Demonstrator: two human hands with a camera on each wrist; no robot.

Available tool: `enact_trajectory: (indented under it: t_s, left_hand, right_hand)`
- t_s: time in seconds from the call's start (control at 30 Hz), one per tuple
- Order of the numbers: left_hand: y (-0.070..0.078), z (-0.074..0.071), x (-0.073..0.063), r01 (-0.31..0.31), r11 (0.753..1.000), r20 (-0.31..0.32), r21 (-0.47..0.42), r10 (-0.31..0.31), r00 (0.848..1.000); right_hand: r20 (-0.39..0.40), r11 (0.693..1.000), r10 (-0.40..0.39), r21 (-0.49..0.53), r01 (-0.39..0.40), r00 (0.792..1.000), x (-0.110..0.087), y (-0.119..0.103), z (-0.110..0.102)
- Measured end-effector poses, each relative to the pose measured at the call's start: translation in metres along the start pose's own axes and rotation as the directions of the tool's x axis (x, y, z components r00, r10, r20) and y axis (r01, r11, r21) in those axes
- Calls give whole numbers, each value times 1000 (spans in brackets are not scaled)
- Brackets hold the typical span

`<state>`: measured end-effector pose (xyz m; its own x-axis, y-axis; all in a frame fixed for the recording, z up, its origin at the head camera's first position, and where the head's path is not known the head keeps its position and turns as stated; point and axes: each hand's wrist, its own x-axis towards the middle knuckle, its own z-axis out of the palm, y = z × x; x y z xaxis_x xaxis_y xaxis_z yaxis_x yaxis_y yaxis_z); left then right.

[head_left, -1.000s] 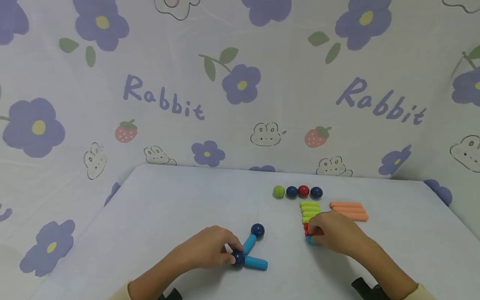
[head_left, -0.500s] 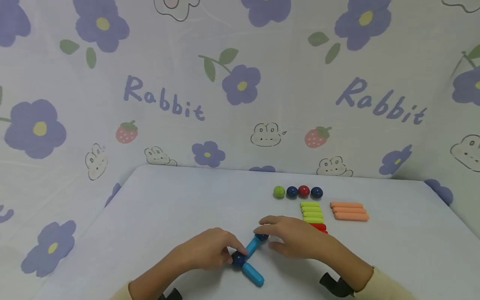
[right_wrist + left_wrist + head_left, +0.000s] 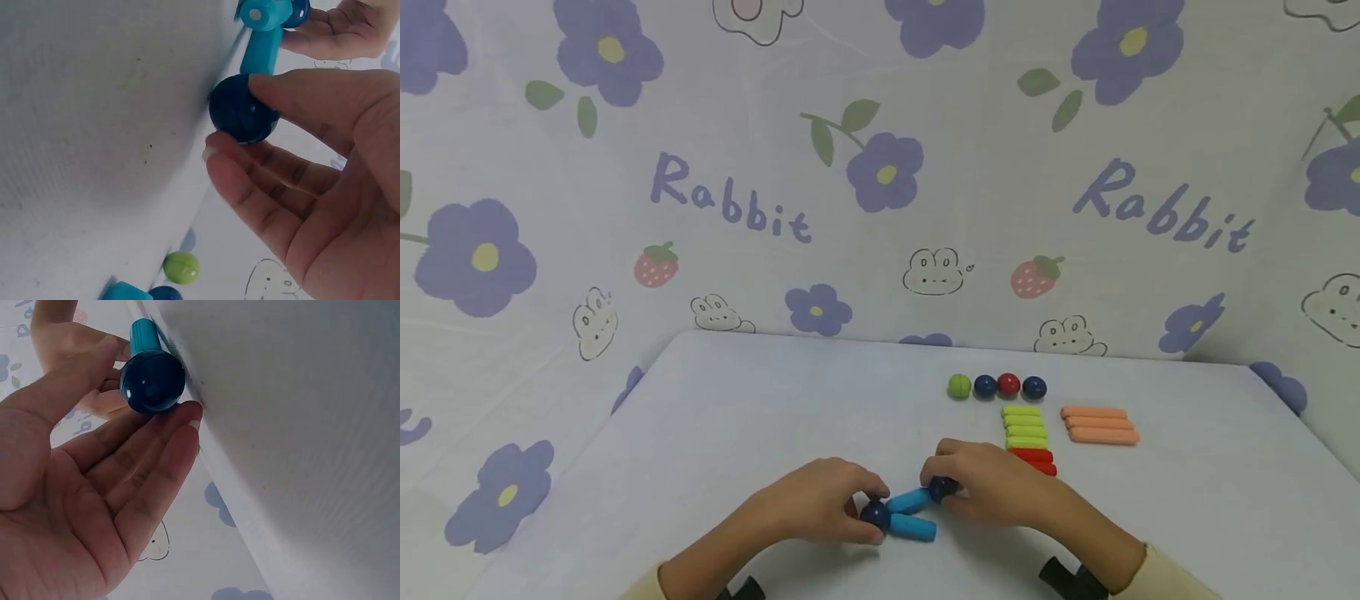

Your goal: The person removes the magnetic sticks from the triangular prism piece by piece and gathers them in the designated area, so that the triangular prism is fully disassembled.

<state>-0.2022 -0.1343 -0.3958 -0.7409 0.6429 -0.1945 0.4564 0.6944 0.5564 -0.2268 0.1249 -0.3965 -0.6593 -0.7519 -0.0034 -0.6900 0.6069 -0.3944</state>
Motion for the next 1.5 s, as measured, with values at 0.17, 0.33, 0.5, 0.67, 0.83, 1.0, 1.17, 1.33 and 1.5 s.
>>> enact_trajectory:
  t_s: [0.17,0.33,0.5,0.67,0.83,1.0,1.17,1.33,1.5]
  left_hand:
    - [0,2,1,3,1000,-27,19,-3,1000]
    - [-1,2,0,-32,999,-23,23,32,999]
    - [0,2,0,-51,998,-16,-24,50,999]
    - [0,2,0,-68,996,-25,-56,66,997]
    - [1,1,-1,-91,993,-17,-76,90,996]
    - [7,1,-2,-136,988,10,-68,137,991]
    - [12,-3,-6,-182,981,9,-60,183,983]
    - [16,-9,-10,-186,979,-20,-88,185,983]
    - [17,-12,-13,-145,989,-53,-36,143,988]
  right_hand:
    - [-13,997,-1,83,2,1000,-2,1,0]
    - [-8,993,-6,120,7,1000,-4,0,1]
    - [-9,985,-26,170,27,1000,-7,-6,0]
    - [-31,936,-122,328,125,992,-9,-9,-3]
    - [-88,787,-240,566,247,967,-10,-7,-6]
    - [-101,637,-282,724,265,954,-9,-6,-3]
    - [-119,470,-260,851,233,958,-5,-6,2]
    - [-173,339,-190,912,230,966,-3,-8,8]
    - [-221,203,125,960,193,967,0,-12,3]
